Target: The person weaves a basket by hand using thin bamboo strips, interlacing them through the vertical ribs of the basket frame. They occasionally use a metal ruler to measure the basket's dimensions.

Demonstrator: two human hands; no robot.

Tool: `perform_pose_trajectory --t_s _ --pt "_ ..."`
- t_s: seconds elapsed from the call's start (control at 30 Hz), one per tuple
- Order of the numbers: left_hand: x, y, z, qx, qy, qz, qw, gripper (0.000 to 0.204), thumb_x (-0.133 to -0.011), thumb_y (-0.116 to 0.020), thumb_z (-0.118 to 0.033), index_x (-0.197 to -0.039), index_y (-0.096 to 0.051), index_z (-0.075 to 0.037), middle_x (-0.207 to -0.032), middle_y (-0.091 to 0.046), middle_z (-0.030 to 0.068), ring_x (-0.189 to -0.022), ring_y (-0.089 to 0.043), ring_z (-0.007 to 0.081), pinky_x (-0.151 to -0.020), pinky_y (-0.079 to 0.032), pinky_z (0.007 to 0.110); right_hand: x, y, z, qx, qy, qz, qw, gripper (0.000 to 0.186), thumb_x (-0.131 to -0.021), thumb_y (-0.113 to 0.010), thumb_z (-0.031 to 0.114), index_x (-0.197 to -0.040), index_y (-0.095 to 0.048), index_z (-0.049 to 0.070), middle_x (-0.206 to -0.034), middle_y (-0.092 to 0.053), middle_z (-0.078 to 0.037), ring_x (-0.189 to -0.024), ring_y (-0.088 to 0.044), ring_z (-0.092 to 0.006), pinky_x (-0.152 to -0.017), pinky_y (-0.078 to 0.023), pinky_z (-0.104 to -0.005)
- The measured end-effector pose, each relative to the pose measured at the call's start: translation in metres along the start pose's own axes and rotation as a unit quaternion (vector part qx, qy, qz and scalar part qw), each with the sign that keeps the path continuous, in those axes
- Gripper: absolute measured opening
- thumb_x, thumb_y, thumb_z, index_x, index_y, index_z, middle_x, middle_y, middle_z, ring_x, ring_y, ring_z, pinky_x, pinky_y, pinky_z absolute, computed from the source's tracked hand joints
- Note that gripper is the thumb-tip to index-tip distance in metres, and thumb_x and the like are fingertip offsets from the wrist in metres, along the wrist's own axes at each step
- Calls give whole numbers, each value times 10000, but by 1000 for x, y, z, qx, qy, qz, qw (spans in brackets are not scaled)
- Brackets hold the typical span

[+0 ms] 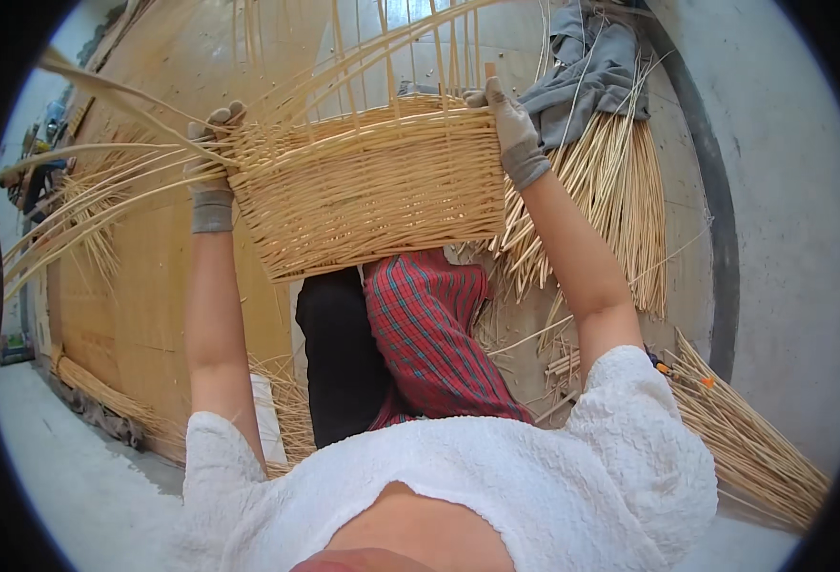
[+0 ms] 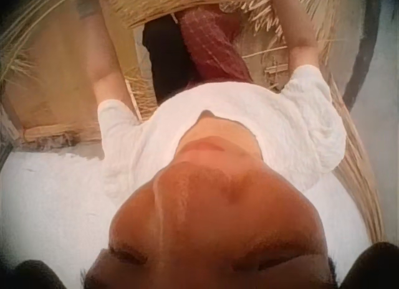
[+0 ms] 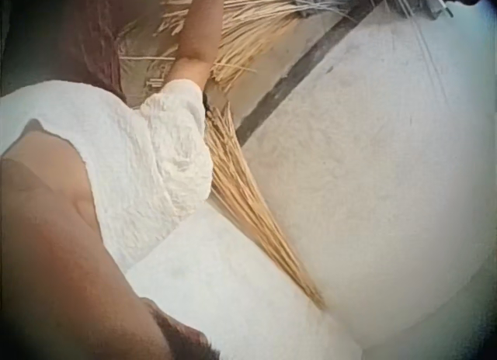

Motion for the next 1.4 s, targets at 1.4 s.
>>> perform_pose_trajectory --t_s 1.4 --pt "181 -187 -1 -702 -333 53 628 341 -965 -659 -257 -1286 -616 -151 -1217 -648 81 -1212 -573 275 -1164 -331 515 87 -58 30 610 365 -76 699 624 -876 -660 626 -1370 -627 245 -1418 -455 -283 -1221 -539 -466 -1017 -475 -501"
Point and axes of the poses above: each hand's wrist, its own x-axis away from the middle knuckle, its own y-axis out of the back of the hand, z = x × y, the point moved 4 cm from there along -x, towards the middle knuckle
